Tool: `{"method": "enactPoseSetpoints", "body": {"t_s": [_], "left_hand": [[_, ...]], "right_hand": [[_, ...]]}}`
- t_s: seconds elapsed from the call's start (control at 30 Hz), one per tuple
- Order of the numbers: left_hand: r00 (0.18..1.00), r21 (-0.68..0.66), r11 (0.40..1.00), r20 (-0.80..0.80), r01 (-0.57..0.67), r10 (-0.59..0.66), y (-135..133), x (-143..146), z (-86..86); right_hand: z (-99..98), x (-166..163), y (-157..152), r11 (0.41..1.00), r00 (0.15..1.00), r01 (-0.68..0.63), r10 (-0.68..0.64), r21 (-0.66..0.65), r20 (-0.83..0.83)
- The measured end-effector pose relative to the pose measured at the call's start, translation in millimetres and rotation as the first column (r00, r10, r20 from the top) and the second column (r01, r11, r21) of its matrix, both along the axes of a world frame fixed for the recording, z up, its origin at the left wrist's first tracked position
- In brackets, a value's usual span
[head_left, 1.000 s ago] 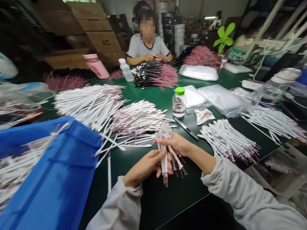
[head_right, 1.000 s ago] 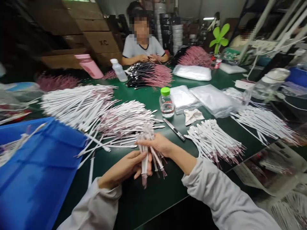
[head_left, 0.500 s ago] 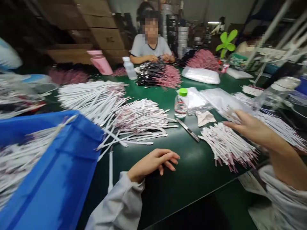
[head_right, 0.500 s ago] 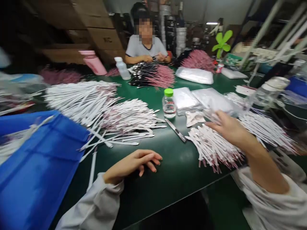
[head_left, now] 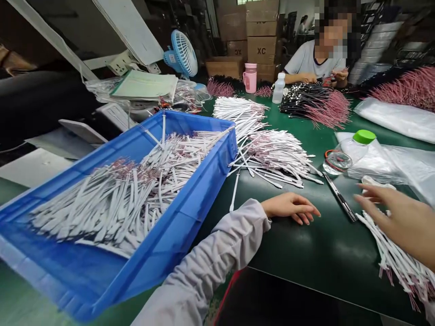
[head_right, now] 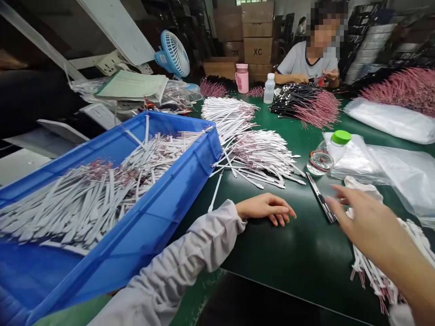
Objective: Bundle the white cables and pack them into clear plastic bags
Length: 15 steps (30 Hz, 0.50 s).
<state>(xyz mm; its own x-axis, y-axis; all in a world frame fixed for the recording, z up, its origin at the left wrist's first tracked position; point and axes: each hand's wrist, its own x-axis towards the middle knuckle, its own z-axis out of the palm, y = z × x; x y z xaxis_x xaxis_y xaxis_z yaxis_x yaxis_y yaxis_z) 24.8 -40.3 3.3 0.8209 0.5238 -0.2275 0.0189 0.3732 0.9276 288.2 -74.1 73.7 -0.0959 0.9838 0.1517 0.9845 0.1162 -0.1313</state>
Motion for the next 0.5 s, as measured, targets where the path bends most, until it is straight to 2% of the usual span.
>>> {"method": "enactPoseSetpoints", "body": {"t_s": [0.07, 0.13, 0.23, 0.33, 0.43, 0.5], "left_hand": [[0.999, -0.034, 0.999, 0.040, -0.008, 0.009, 0.1, -0.9, -1.2], [0.997, -0.061, 0.998, 0.066, -0.027, 0.031, 0.9, -2.5, -2.4], [0.993, -0.090, 0.995, 0.112, -0.030, 0.040, 2.6, -3.8, -5.4], [0.990, -0.097, 0.995, 0.143, -0.005, 0.019, 4.0, -1.4, -9.6], [0.987, -0.087, 0.996, 0.160, 0.016, -0.002, 4.5, 3.3, -13.1], [0.986, -0.078, 0.997, 0.166, 0.016, -0.003, 4.1, 5.8, -14.2]], "right_hand": [[2.0, -43.2, 42.9, 0.985, 0.993, -0.085, 0.096, -0.148, 0.067], [-10.8, -71.4, 83.6, 0.988, 0.987, -0.095, 0.108, -0.121, 0.114], [-35.3, -83.5, 123.2, 0.990, 0.985, -0.105, 0.117, -0.095, 0.131], [-42.6, -74.6, 131.0, 0.989, 0.984, -0.113, 0.125, -0.099, 0.128], [-34.7, -68.0, 123.5, 0.988, 0.984, -0.147, 0.152, -0.053, 0.093], [-30.7, -72.5, 121.4, 0.973, 0.974, -0.228, 0.229, -0.031, 0.005]]}}
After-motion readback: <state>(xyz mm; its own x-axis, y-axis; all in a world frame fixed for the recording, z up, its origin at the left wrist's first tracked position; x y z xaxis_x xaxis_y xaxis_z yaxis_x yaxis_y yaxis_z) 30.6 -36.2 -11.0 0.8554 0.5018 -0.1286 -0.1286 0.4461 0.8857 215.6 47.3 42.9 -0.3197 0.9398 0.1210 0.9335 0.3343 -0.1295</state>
